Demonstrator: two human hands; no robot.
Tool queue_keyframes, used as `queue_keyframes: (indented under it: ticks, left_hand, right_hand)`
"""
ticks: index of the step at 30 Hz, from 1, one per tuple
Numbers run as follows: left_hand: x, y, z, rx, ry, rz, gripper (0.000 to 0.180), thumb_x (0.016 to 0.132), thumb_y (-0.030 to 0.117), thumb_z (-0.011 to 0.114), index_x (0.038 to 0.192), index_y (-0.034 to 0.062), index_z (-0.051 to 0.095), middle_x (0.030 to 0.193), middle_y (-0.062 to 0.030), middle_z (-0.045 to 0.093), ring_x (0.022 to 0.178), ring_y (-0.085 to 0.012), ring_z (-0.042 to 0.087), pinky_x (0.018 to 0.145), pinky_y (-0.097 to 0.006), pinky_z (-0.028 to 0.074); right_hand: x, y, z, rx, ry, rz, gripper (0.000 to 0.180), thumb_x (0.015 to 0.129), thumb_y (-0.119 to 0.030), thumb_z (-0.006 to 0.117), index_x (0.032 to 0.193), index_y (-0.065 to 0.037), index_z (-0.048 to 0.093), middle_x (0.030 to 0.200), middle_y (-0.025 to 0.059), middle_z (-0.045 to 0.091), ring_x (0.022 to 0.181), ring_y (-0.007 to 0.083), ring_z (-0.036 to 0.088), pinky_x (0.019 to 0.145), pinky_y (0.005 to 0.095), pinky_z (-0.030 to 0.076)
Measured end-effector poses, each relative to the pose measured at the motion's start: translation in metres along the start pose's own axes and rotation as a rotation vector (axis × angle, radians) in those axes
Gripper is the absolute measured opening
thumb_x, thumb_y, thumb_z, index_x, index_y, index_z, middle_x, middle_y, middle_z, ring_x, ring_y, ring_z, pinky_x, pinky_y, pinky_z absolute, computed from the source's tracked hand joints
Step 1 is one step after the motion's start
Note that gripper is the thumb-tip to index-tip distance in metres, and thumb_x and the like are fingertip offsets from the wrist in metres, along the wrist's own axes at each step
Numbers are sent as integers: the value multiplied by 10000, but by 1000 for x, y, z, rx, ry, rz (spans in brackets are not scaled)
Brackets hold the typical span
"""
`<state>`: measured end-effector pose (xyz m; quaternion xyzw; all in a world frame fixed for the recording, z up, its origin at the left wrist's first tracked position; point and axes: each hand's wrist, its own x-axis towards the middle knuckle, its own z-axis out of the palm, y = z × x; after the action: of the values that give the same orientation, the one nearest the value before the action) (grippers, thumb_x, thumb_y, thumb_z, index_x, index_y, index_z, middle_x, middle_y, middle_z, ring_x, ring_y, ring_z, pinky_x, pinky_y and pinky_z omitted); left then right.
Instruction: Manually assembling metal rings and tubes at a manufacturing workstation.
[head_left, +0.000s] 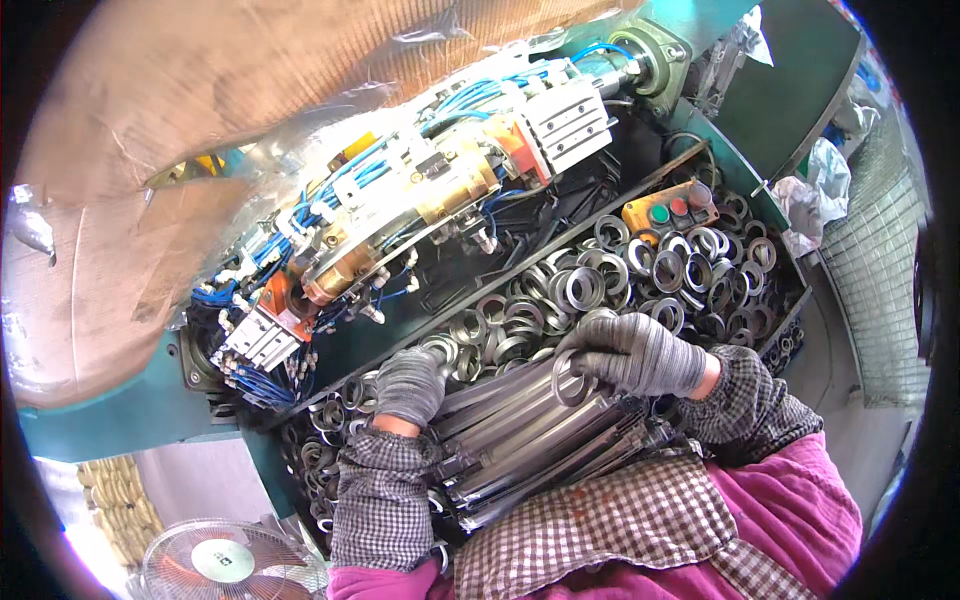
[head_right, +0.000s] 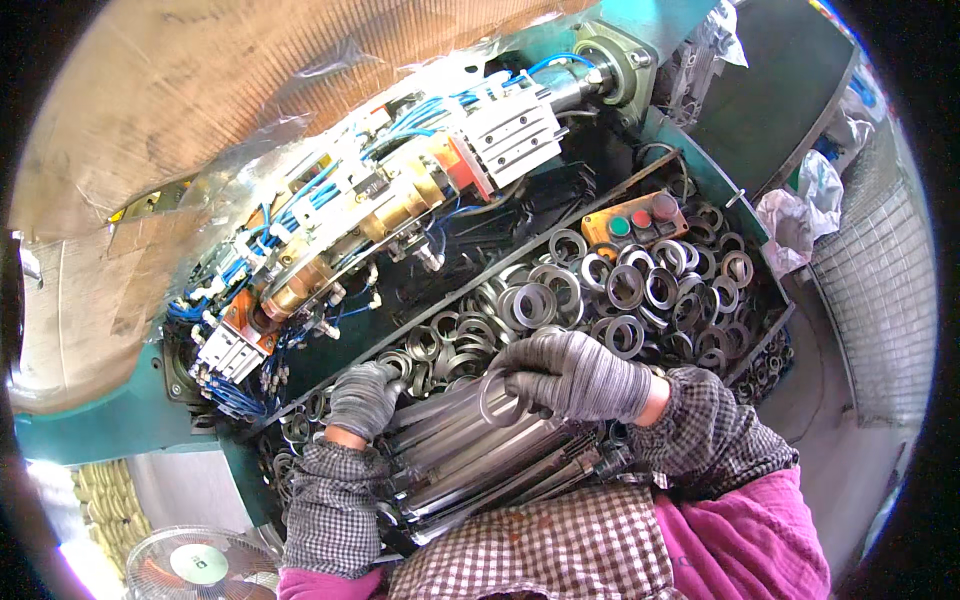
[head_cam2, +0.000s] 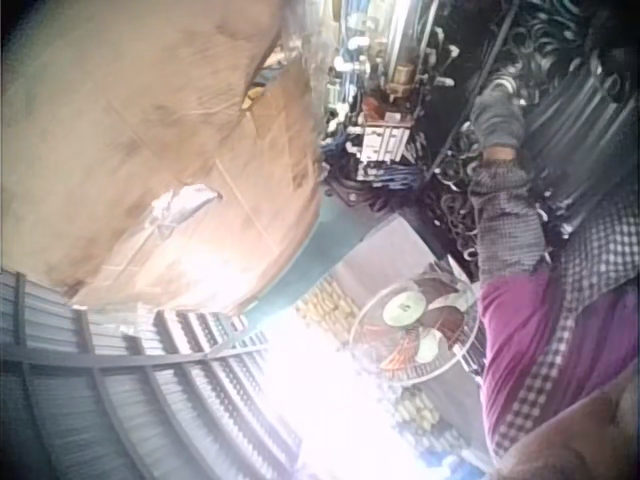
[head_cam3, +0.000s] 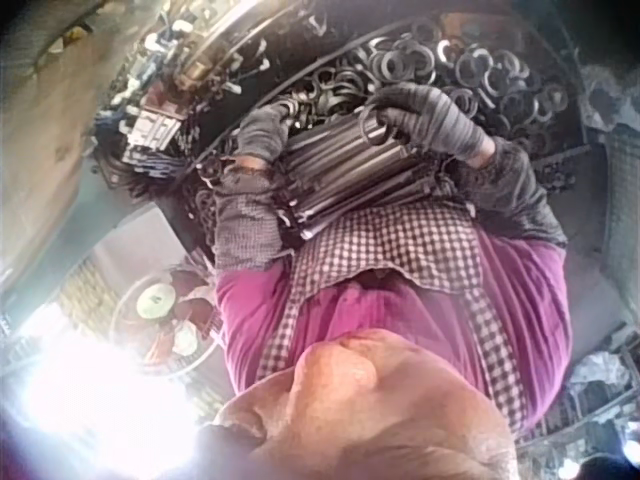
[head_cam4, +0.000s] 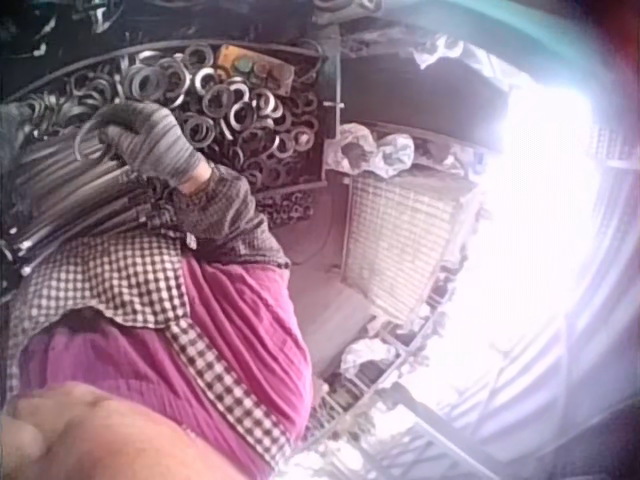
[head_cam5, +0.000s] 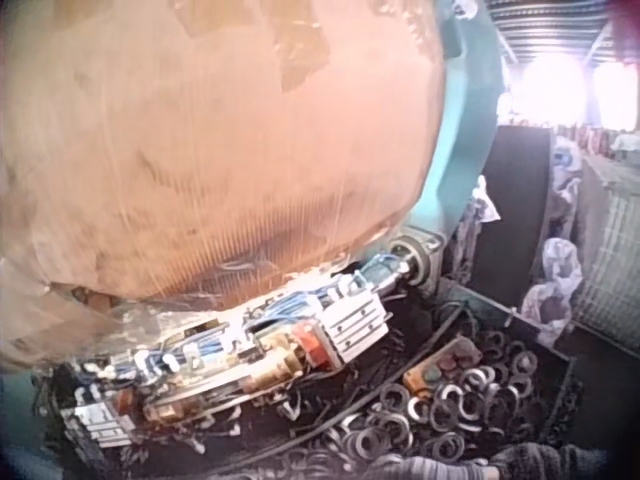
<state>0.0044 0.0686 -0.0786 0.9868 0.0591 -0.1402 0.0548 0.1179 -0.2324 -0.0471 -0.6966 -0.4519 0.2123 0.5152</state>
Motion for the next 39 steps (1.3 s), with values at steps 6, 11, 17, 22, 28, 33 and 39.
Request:
queue_keyframes:
  ticks: [6,11,17,22,28,33,39]
  left_hand:
    - [-25,30,-39,-569,238,238,213,766,3,661,945,93,733,1031,-121,680,915,-288,663,814,-361,525]
    - [-35,64,-80,-543,266,467,282,734,-50,657,958,103,733,1012,-110,669,917,-258,665,806,-335,535]
    - [-47,81,-53,-927,350,295,631,782,136,795,1334,58,499,1118,-104,663,992,-188,647,880,-317,527]
    - [-44,87,-45,-1222,520,112,673,695,152,861,1273,57,529,1085,-104,654,1004,-182,639,842,-312,534]
    - [-52,78,-83,-1731,13,156,677,709,152,848,1296,38,530,1207,-71,610,1137,-178,570,1004,-326,447]
    - [-48,52,-110,-1046,159,207,631,726,99,793,1293,51,520,1175,-116,619,1088,-203,609,939,-336,481]
    - [-1,-65,-81,-13,695,-257,681,753,-32,679,1375,3,406,1184,-239,604,1091,-344,614,928,-384,487]
  right_hand:
    - [19,-11,-25,429,-72,551,343,947,-221,616,1195,16,612,948,73,700,823,95,643,741,246,535]
    - [47,-16,-6,566,-356,513,367,935,-271,629,1180,2,636,1001,80,704,927,120,630,850,274,505]
    - [36,-22,9,565,-133,495,357,931,-262,641,1167,7,645,1001,74,707,912,113,632,845,267,507]
    - [41,-47,6,387,-7,400,283,941,-154,615,1162,21,639,934,78,706,888,104,644,806,263,525]
    - [52,-39,-10,359,-145,17,588,854,-249,736,1340,-29,491,1243,117,611,1153,167,561,981,326,461]
    - [80,-32,-20,134,-224,-206,688,735,-268,829,1304,-47,513,1169,129,622,1094,241,601,928,343,487]
    - [151,6,-58,-1211,322,-294,576,698,-304,735,1210,-89,584,1195,102,591,1210,340,472,1059,569,301]
